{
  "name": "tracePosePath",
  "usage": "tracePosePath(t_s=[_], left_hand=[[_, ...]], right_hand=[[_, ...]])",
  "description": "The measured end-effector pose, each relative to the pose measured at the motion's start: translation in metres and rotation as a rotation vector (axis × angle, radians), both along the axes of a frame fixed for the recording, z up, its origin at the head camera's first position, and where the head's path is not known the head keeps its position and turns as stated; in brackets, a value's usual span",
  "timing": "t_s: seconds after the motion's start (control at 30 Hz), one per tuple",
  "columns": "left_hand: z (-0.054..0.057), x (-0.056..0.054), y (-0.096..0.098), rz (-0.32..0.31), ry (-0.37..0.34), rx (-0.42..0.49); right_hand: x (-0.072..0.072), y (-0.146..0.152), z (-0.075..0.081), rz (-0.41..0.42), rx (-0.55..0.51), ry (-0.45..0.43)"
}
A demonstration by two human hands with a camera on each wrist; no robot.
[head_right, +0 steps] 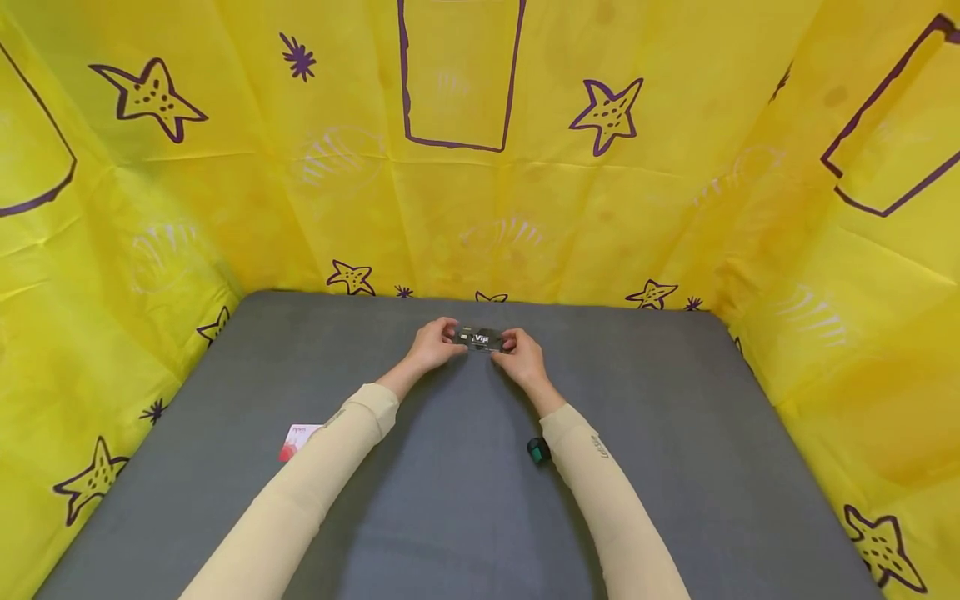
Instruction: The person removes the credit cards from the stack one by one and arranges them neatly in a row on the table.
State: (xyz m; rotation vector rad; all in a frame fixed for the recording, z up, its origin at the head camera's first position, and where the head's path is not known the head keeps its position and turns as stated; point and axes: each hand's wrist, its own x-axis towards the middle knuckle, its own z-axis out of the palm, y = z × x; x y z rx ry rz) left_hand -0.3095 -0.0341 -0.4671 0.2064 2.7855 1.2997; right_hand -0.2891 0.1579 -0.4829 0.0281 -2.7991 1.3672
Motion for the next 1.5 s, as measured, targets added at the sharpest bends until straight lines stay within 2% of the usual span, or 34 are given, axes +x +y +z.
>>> tracePosePath(t_s=[0.43, 0.73, 1.17, 1.5], left_hand=[[-0.01, -0.008, 0.003, -0.006, 0.012, -0.05], [-0.016, -0.014, 0.001, -0.01, -0.001, -0.09], [-0.011, -0.016, 0.0, -0.057, -0.05, -0.142], [-0.011, -0.014, -0.001, -0.052, -0.047, -0.132]], right_hand=[[-0.015, -0.004, -0.009, -0.013, 0.036, -0.006], [-0.017, -0.005, -0.011, 0.001, 0.068, -0.02], [-0.018, -0.001, -0.01, 0.044, 0.126, -0.011], [-0.017, -0.001, -0.011, 0.041, 0.113, -0.006]])
